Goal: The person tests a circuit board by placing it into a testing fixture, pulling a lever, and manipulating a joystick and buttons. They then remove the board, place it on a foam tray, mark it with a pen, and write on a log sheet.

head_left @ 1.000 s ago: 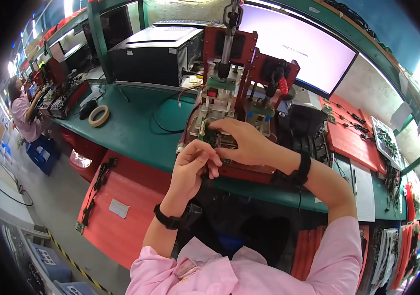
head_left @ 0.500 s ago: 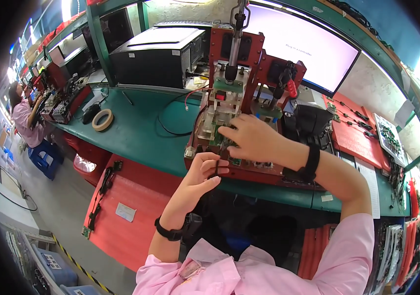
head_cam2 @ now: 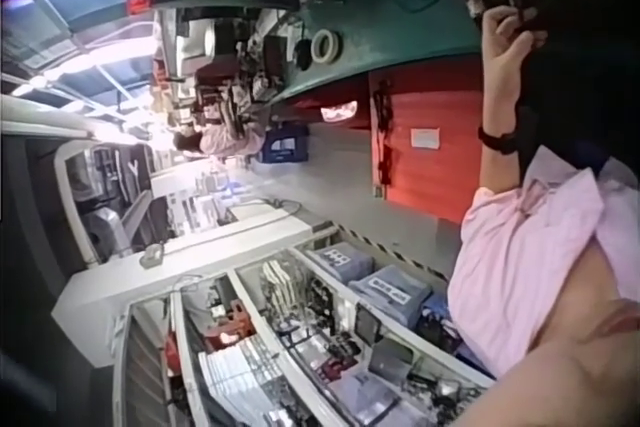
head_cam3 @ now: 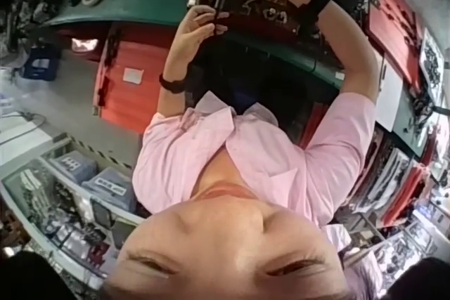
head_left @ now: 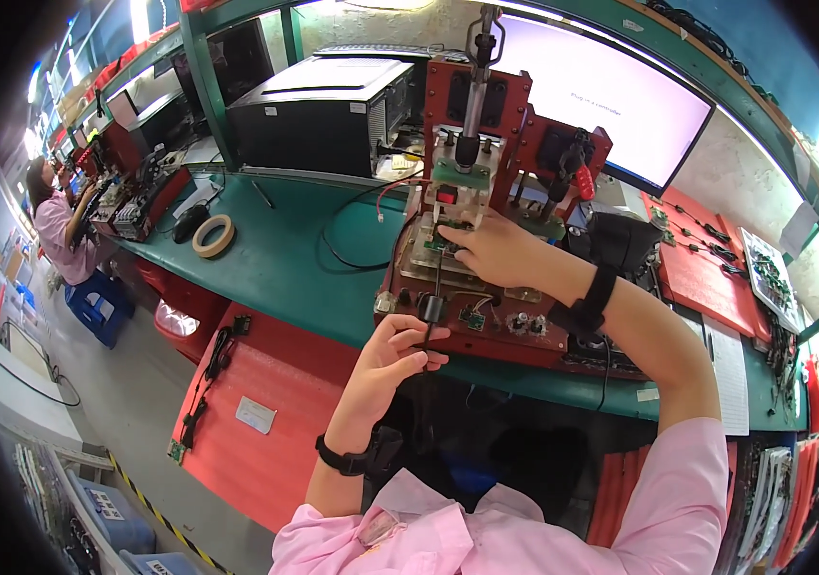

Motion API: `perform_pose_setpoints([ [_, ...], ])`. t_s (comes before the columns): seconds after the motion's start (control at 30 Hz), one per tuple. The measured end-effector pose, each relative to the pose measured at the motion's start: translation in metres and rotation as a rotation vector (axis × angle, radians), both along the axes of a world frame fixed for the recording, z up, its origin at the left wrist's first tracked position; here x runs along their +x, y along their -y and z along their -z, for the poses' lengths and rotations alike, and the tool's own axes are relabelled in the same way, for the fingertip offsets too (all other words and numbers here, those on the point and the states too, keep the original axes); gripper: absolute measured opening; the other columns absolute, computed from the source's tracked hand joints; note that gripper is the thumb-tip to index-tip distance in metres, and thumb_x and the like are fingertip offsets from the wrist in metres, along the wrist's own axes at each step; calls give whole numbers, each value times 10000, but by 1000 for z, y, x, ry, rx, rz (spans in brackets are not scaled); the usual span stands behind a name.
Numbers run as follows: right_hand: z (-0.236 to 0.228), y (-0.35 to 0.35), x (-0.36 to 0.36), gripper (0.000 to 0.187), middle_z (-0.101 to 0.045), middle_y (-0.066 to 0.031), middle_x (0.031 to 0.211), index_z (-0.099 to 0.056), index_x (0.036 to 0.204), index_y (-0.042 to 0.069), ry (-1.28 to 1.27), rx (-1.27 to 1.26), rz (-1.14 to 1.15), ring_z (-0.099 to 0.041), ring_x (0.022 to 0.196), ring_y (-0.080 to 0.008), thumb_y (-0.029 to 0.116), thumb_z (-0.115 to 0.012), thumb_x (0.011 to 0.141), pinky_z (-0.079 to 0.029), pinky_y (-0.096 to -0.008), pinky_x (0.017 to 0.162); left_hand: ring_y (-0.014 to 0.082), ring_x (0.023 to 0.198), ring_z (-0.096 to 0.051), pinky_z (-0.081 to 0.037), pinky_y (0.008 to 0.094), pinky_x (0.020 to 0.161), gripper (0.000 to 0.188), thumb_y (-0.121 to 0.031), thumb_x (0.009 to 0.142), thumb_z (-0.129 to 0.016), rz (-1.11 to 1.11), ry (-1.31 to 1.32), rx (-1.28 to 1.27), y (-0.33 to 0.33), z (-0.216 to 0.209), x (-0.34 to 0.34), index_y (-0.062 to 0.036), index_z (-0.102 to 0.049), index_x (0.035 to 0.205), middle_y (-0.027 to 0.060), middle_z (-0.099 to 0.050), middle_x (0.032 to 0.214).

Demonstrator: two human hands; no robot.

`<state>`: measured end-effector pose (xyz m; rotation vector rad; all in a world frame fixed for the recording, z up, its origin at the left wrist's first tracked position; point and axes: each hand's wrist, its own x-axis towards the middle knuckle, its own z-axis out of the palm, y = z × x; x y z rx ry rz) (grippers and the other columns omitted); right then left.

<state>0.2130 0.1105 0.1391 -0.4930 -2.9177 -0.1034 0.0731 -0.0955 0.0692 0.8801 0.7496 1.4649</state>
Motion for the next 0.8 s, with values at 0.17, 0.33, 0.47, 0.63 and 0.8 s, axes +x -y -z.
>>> perform_pose_setpoints([
  [0.17,-11,3,-6,426,-467,-241,1272,-492,1285,58,184,-106,126,-479,1139,-402,154,-539,872,-396,-433,973,277,988,-618,-476,369,889,296,-20,844,-574,-34,26,-7,-1,14,1,-56,-468,1118,206,-562,1195],
  [0.33,-4,1,0,428,-617,-229,977,-480,1296,35,134,-6,31,-535,1036,-372,174,-486,891,-410,-445,921,240,986,-614,-463,323,883,246,-17,858,-555,-47,41,-46,2,12,3,-56,-478,1088,168,-591,1159],
  [0.47,-5,-5,2,421,-571,-249,1099,-490,1288,47,157,-159,115,-504,1094,-379,164,-489,884,-414,-438,930,234,984,-615,-464,322,877,222,-26,865,-547,-51,71,-67,-4,9,6,-56,-485,1076,166,-600,1137],
  [0.63,4,12,1,417,-443,-227,1308,-468,1289,21,-17,28,74,-465,1158,-418,164,-496,899,-405,-457,959,257,972,-618,-490,379,880,210,4,858,-532,-140,63,-48,-2,28,0,-47,-494,1058,172,-609,1097],
  [0.8,-100,80,12,476,-629,-174,1060,-532,1240,36,-77,-264,107,-633,884,-305,300,-606,851,-484,-379,809,208,961,-585,-448,314,858,273,-20,808,-608,-236,14,193,9,47,13,-44,-489,1052,107,-596,994],
])
